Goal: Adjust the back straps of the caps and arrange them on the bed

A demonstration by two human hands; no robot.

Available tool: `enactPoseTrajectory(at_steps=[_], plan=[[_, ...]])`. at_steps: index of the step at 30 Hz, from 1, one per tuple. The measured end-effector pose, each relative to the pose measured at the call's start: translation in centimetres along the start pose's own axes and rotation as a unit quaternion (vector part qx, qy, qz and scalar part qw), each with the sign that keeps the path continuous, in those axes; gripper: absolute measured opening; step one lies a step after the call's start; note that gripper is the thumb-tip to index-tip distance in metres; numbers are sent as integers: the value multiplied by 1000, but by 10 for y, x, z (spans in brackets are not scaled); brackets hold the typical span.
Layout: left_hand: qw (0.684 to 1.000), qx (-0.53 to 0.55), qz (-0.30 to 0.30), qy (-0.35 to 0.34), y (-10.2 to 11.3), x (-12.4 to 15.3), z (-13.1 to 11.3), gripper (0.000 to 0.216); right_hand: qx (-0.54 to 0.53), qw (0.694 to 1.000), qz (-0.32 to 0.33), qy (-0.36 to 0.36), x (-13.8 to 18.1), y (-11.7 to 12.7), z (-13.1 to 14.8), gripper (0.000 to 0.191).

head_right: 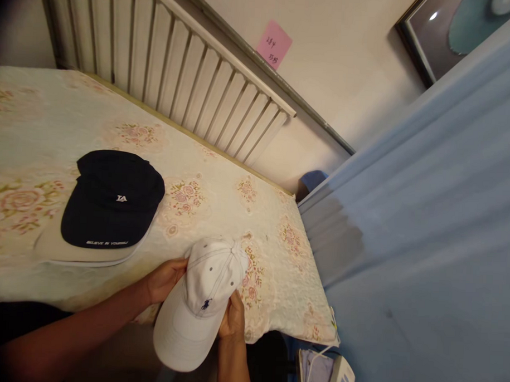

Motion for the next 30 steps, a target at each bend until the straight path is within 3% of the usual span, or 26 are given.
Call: enactPoseTrajectory(at_steps=[13,20,24,30], plan=[[1000,-8,12,-2,-3,-1,-1,44,-7,1000,-2,3,0,0,0,32],[999,-22,-29,-4,4,0,-2,40,-13,1000,0,-17,2,-3,-2,35],[1000,-19,-22,0,1,1,-3,39,-10,999,13,-34,3,-6,-4,37],[999,-10,-41,-10,1,3,-7,39,-23,999,-4,-31,-1,4,-4,34]])
Point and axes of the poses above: each hand's wrist, its own x-axis away from the middle knuckle, its own y-axis out of the back of the hand, z = x × y, the point moved 10 cm from there along -x, towards the middle knuckle, and after that the axes turned 11 degrees about -z, right-handed, at the moved point
